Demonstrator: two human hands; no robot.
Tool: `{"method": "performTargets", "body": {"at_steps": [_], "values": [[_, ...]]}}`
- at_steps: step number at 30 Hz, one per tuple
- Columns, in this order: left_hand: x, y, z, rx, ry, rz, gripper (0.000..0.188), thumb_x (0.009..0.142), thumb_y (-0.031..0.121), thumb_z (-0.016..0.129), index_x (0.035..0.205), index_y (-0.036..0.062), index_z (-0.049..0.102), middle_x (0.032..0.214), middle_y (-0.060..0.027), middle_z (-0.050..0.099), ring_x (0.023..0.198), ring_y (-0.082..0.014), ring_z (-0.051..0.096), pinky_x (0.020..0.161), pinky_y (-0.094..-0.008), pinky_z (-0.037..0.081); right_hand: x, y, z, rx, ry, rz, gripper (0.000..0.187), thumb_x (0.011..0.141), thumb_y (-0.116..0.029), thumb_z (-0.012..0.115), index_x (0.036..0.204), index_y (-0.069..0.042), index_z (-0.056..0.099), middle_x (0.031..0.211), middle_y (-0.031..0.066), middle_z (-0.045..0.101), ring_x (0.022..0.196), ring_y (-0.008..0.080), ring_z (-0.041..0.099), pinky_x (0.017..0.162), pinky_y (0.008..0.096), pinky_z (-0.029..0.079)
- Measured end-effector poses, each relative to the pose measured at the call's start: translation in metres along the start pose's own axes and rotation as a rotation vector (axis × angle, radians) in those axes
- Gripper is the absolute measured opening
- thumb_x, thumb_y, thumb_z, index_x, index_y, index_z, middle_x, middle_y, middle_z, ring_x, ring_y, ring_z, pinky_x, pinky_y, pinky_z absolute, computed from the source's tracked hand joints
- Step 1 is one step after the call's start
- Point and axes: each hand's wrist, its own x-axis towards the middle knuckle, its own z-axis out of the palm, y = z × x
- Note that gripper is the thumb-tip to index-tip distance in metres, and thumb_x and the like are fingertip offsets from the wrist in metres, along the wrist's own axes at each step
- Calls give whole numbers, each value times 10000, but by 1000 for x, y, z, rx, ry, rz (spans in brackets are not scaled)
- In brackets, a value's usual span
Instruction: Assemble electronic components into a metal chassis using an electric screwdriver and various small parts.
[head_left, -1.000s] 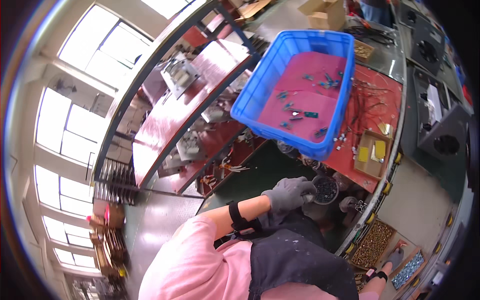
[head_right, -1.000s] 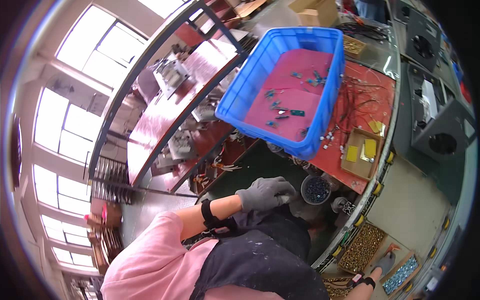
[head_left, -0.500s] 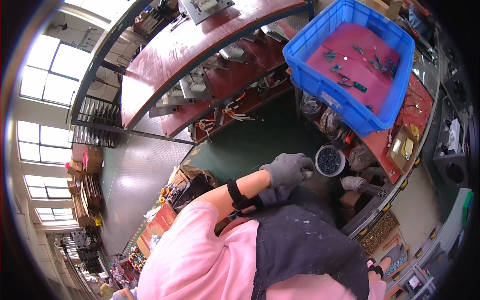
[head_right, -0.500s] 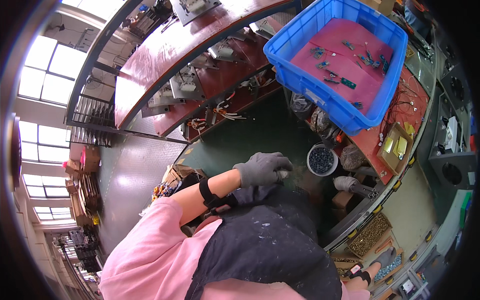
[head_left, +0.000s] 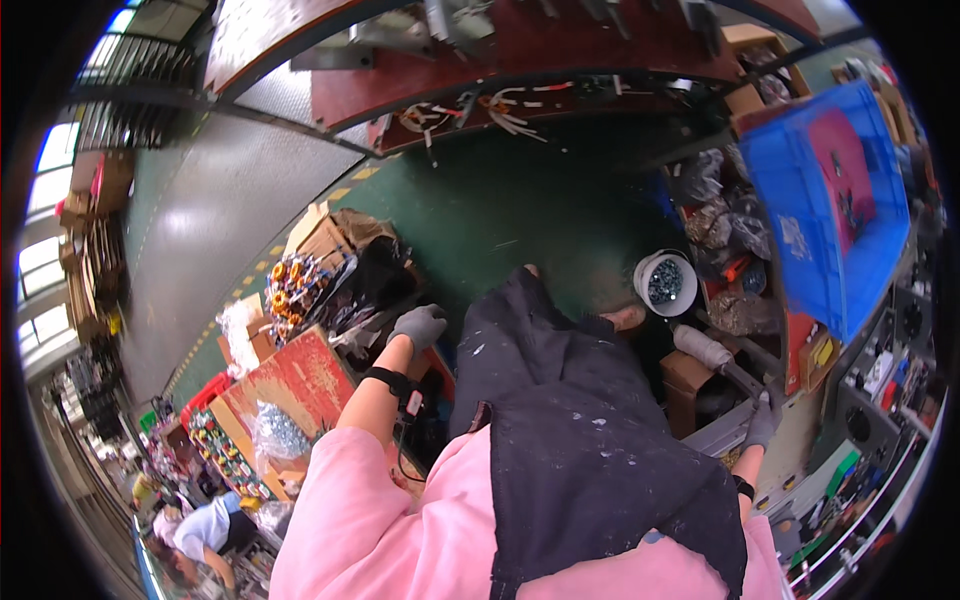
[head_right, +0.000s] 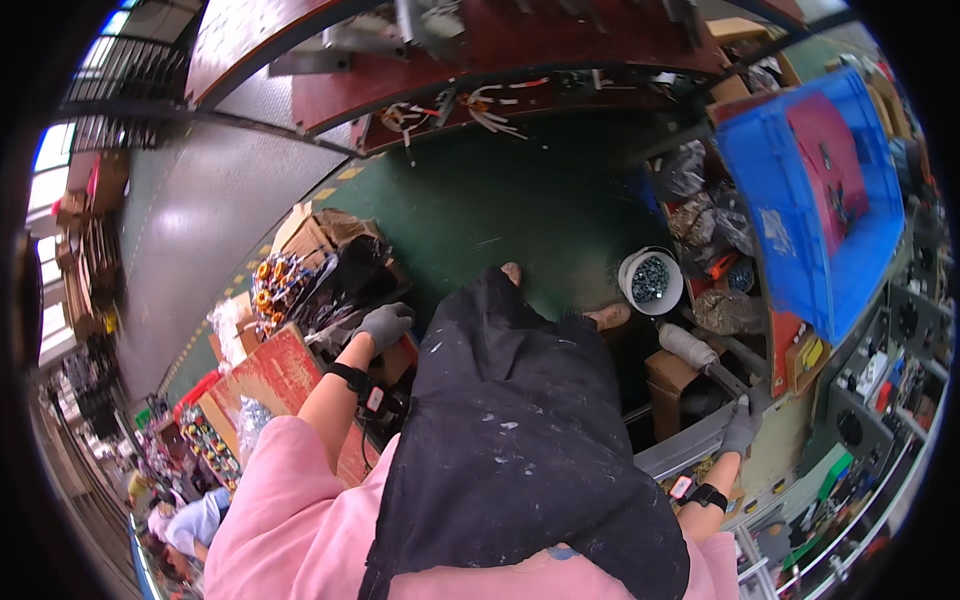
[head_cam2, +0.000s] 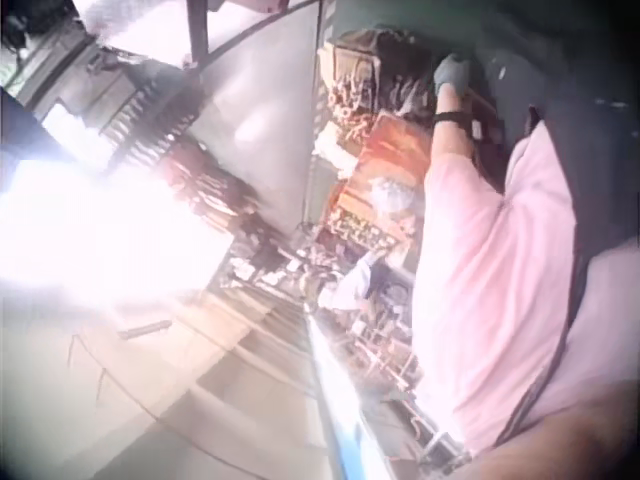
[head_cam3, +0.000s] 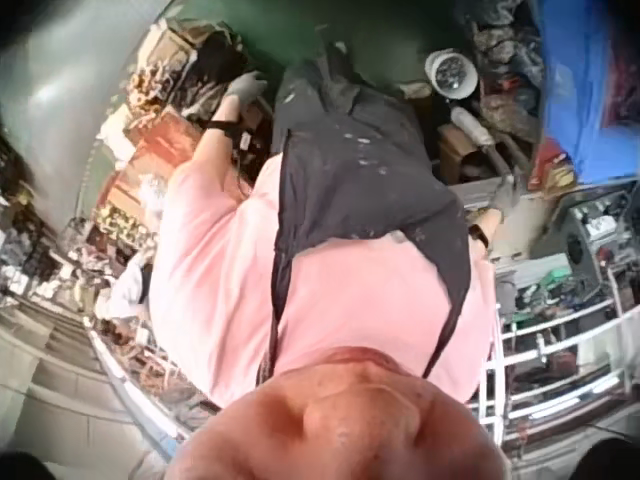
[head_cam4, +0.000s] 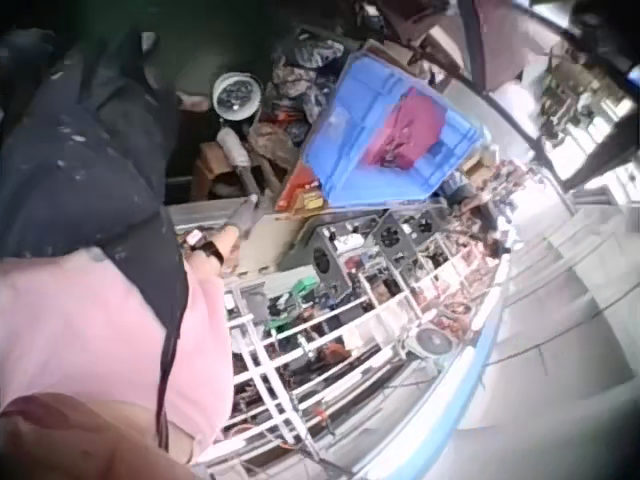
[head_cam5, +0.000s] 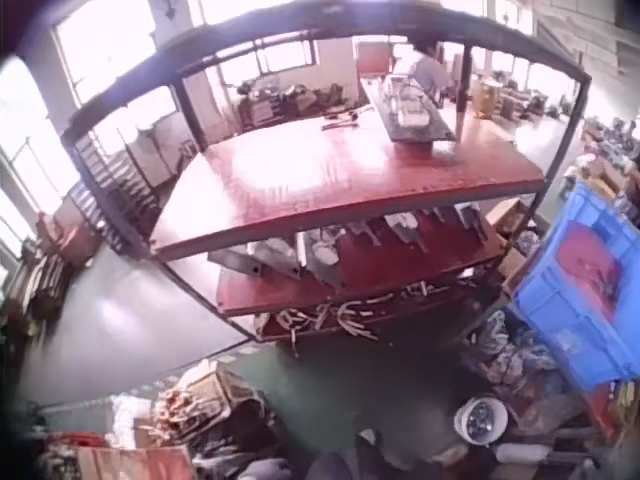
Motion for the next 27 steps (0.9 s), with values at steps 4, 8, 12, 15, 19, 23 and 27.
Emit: {"method": "performTargets", "body": {"at_steps": [4, 8, 12, 15, 19, 23, 27], "values": [[-13, -51, 43, -257, -1, -200, 363, 795, 301, 492, 1105, 165, 624, 1140, -76, 610, 1092, -264, 551, 927, -341, 428, 14, -95, 44, -149, -106, -464, 258, 892, -173, 531, 1079, -7, 594, 813, 41, 589, 697, 121, 516, 621, 255, 438], [-27, -72, 94, -421, -64, -338, 379, 805, 319, 493, 1133, 166, 604, 1185, -81, 584, 1111, -259, 537, 938, -355, 416, 24, -185, 105, -337, -360, -515, 253, 885, -157, 535, 1082, -9, 594, 923, 64, 603, 835, 145, 541, 750, 262, 445], [-46, -62, 106, -464, -26, -372, 371, 823, 329, 485, 1136, 165, 598, 1171, -98, 587, 1100, -274, 540, 933, -363, 419, 19, -246, 173, -406, -627, -663, 245, 878, -142, 534, 1074, -10, 598, 978, 63, 595, 911, 150, 530, 821, 269, 422], [-53, -50, 92, -557, 37, -434, 352, 850, 336, 467, 1140, 177, 588, 1173, -107, 577, 1100, -285, 536, 937, -369, 413, 6, -280, 229, -441, -705, -632, 239, 877, -137, 531, 1073, -12, 590, 966, 59, 598, 867, 138, 532, 769, 260, 436], [-57, -39, 75, -599, 89, -504, 339, 854, 349, 470, 1120, 176, 590, 1164, -102, 575, 1102, -275, 533, 931, -371, 413, 21, -305, 283, -483, -915, -633, 227, 867, -121, 527, 1056, -13, 593, 977, 69, 609, 883, 148, 544, 779, 261, 435], [-47, -26, 55, -683, 286, -473, 326, 846, 349, 483, 1092, 166, 594, 1127, -117, 575, 1056, -294, 545, 903, -378, 425, 42, -351, 315, -657, -941, -903, 229, 842, -106, 523, 1029, 2, 597, 993, 88, 615, 942, 174, 546, 849, 278, 414], [-49, -12, 19, -761, 424, -502, 300, 844, 341, 492, 1065, 169, 600, 1086, -111, 581, 1034, -295, 551, 884, -380, 434, 23, -428, 354, -664, -993, -934, 250, 838, -127, 528, 1043, 3, 589, 1002, 106, 615, 944, 176, 554, 855, 291, 413]]}}
